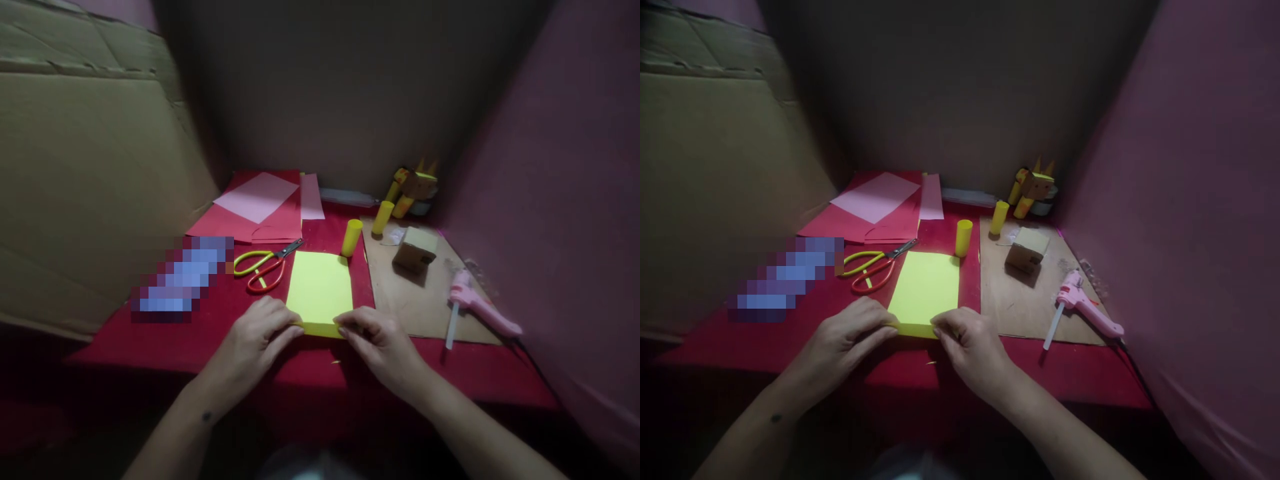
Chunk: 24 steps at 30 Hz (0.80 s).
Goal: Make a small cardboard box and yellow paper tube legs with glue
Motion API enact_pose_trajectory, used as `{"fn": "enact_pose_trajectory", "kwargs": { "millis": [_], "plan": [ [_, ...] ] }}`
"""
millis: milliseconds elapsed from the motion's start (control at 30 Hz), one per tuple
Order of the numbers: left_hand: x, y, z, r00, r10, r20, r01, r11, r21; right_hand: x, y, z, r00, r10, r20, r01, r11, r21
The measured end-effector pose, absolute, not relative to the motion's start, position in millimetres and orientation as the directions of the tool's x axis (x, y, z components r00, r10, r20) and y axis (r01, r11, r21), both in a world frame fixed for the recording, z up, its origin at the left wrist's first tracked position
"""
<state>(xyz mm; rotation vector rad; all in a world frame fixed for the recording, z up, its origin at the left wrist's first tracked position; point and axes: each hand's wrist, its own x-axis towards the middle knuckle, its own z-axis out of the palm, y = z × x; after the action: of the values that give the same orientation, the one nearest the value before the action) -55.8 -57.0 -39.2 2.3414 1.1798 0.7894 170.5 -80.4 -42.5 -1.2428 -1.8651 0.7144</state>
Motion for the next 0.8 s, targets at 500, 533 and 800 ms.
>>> {"fn": "enact_pose_trajectory", "kwargs": {
  "millis": [500, 533, 800],
  "plan": [
    [-47.5, -65.7, -42.7, 0.593, 0.709, 0.382, 0.637, -0.703, 0.316, 169.6, -68.9, -38.8, -0.208, 0.940, 0.269, 0.528, 0.339, -0.778],
    [-46.3, -66.7, -43.7, 0.600, 0.690, 0.404, 0.651, -0.715, 0.254, 169.3, -68.1, -39.1, -0.207, 0.943, 0.260, 0.538, 0.332, -0.775],
    [-38.6, -62.7, -46.6, 0.629, 0.720, 0.292, 0.715, -0.684, 0.145, 169.5, -68.5, -35.8, -0.242, 0.946, 0.216, 0.602, 0.321, -0.731]
  ]
}}
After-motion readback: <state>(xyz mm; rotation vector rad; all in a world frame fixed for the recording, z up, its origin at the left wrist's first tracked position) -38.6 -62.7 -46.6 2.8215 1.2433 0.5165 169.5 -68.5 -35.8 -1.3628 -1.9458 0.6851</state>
